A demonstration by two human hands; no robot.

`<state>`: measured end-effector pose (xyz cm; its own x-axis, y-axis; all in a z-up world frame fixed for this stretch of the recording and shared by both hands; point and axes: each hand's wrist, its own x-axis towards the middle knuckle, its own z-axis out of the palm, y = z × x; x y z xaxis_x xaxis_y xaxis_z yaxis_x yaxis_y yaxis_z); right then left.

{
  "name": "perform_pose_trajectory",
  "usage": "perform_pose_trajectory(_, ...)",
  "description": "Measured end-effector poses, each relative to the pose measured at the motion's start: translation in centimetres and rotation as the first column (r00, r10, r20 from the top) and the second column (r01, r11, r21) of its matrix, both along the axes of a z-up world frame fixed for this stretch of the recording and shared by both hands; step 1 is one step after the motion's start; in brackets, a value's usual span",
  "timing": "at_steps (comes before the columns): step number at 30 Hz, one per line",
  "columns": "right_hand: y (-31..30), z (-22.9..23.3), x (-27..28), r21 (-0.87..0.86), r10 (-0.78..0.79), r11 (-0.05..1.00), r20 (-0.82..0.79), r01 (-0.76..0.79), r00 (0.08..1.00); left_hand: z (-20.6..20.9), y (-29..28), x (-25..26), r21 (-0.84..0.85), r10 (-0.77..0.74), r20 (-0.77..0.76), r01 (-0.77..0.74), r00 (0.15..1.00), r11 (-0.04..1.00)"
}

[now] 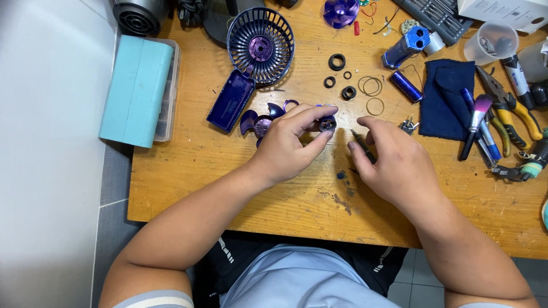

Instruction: Repairing a small portable fan by carefully assembling the internal motor, gears, and circuit board using hand tools.

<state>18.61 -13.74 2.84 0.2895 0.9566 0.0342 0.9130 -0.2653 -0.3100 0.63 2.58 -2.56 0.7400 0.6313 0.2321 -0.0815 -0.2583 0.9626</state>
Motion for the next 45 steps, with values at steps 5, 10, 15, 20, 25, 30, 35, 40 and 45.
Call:
perform_pose_trajectory(5, -0.1, -1.5, 0.1, 0.343, 0.137, 0.934, -0.081, -0.102, 0.987, -0.4, -0.8, 0.2, -0.209, -0.051, 0.092, 0.070, 0.994, 0.975)
perform_pose_trajectory(10, 0.4, -1.3, -0.7, 0.473, 0.241, 0.871, -0.174, -0.133, 0.955, 0.0, -0.6, -0.1, -0.182, -0.091, 0.065, 0.102, 0.994, 0.978)
perform_pose_trajectory(15, 0.6, -1.5, -0.7, 0.511, 0.277, 0.842, -0.131, -0.175, 0.952, 0.8, -1.0, -0.2, -0.183, -0.113, 0.052, 0.121, 0.992, 0.976)
perform_pose_trajectory(20, 0.8, -1.1, -0.8, 0.533, 0.301, 0.824, -0.121, -0.194, 0.946, 1.0, -0.8, -0.4, -0.119, -0.145, 0.004, 0.144, 0.989, 0.982)
perform_pose_trajectory(25, 0.6, -1.4, -0.5, 0.537, 0.304, 0.822, -0.129, -0.191, 0.944, 0.7, -1.0, -0.5, -0.111, -0.146, -0.008, 0.144, 0.989, 0.983)
perform_pose_trajectory(30, 0.7, -1.4, -0.4, 0.546, 0.293, 0.817, -0.111, -0.188, 0.950, 0.8, -1.0, -0.4, -0.075, -0.143, -0.028, 0.141, 0.989, 0.987)
perform_pose_trajectory(35, 0.7, -1.6, -0.3, 0.574, 0.293, 0.800, -0.123, -0.173, 0.948, -1.2, -1.8, -0.1, -0.388, -0.153, 0.059, 0.164, 0.986, 0.907)
perform_pose_trajectory(40, 0.6, -1.5, -0.4, 0.578, 0.280, 0.802, -0.143, -0.150, 0.949, -1.9, -1.6, 0.1, -0.498, -0.159, 0.094, 0.185, 0.983, 0.847)
perform_pose_trajectory(45, 0.9, -1.1, -0.7, 0.589, 0.275, 0.797, -0.164, -0.129, 0.948, -1.8, -1.7, 0.0, -0.513, -0.149, 0.082, 0.170, 0.985, 0.841)
